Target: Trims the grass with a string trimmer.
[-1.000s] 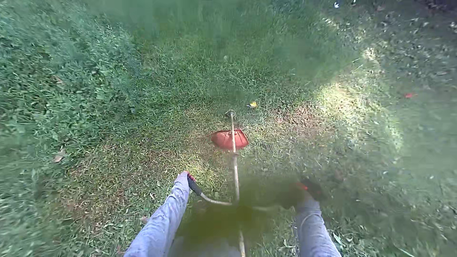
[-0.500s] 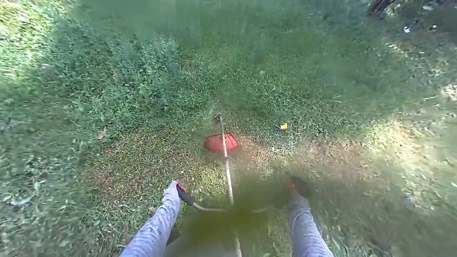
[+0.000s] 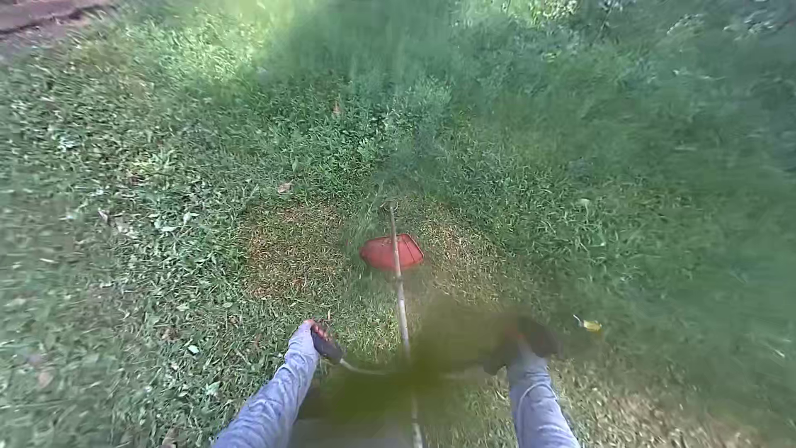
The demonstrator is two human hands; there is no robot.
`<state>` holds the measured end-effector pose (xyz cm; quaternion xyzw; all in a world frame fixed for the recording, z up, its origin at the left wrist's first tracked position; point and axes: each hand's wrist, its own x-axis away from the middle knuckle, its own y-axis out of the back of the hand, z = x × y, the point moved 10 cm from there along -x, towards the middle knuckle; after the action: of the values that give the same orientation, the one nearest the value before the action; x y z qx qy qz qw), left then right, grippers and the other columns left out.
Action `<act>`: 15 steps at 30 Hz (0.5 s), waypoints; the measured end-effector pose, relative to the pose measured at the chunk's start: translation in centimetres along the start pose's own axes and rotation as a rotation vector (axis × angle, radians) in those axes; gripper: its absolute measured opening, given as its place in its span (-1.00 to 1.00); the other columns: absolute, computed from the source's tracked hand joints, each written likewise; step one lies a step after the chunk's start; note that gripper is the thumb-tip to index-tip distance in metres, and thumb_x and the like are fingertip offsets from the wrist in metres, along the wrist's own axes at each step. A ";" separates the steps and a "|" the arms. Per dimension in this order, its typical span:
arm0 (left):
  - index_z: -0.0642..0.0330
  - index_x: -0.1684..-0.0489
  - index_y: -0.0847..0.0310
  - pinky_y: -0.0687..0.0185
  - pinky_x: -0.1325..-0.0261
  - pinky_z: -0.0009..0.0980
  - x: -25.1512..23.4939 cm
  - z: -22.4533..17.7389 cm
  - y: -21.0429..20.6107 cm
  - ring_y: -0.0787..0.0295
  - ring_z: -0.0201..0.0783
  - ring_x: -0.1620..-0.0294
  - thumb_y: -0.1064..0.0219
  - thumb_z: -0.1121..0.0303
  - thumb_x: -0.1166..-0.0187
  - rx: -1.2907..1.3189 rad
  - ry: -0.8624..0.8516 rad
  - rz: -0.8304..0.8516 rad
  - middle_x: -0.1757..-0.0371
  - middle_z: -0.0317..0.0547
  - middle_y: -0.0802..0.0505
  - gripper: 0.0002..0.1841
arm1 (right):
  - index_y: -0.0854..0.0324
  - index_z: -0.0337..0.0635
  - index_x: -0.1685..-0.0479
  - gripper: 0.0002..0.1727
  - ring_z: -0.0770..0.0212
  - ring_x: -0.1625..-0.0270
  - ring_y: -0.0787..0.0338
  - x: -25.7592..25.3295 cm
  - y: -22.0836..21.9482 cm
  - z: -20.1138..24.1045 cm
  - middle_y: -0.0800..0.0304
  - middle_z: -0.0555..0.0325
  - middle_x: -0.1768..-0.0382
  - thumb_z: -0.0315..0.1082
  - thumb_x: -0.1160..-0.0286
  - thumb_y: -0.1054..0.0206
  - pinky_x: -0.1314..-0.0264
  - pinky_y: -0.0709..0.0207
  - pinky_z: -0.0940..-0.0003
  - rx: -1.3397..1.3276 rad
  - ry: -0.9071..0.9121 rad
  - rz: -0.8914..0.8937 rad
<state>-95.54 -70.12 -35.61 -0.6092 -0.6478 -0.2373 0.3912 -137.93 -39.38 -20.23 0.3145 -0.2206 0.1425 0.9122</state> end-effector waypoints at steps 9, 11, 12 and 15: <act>0.10 0.38 -0.36 -0.68 0.50 -0.27 -2.9 -7.8 14.1 -0.57 -0.26 0.71 0.16 0.14 -0.93 0.278 -0.102 -0.186 0.70 -0.25 -0.54 -0.59 | -0.31 -0.50 -0.48 -0.59 0.22 0.14 -0.57 3.4 -18.3 10.3 -0.61 -0.25 -0.06 -0.57 -0.71 0.01 -0.01 -0.51 0.38 0.171 0.034 0.211; 0.09 0.38 -0.36 -0.68 0.48 -0.25 -3.6 -9.5 16.7 -0.57 -0.25 0.69 0.18 0.12 -0.93 0.313 -0.113 -0.216 0.69 -0.25 -0.53 -0.58 | -0.25 -0.60 -0.47 -0.59 0.24 0.19 -0.57 2.9 -23.1 11.9 -0.57 -0.28 -0.01 -0.59 -0.70 0.05 0.02 -0.52 0.43 0.245 0.181 0.289; 0.09 0.39 -0.36 -0.68 0.47 -0.24 -3.6 -10.4 17.9 -0.57 -0.24 0.68 0.17 0.12 -0.92 0.338 -0.116 -0.235 0.68 -0.25 -0.53 -0.59 | -0.30 -0.72 -0.32 -0.64 0.26 0.27 -0.59 3.8 -24.9 13.5 -0.58 -0.33 0.12 -0.60 -0.66 0.01 0.15 -0.52 0.53 0.220 0.411 0.260; 0.08 0.44 -0.34 -0.68 0.49 -0.20 -4.3 -12.1 22.0 -0.58 -0.21 0.70 0.14 0.13 -0.91 0.414 -0.105 -0.299 0.71 -0.22 -0.54 -0.59 | -0.19 -0.50 -0.61 -0.56 0.13 -0.29 -0.61 11.9 -28.5 19.1 -0.48 -0.28 -0.45 -0.52 -0.82 0.06 -0.43 -0.39 0.37 0.373 0.150 0.457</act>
<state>-71.65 -79.04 -35.74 -0.4253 -0.7847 -0.1229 0.4339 -122.34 -71.80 -15.48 0.4075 -0.1877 0.4052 0.7966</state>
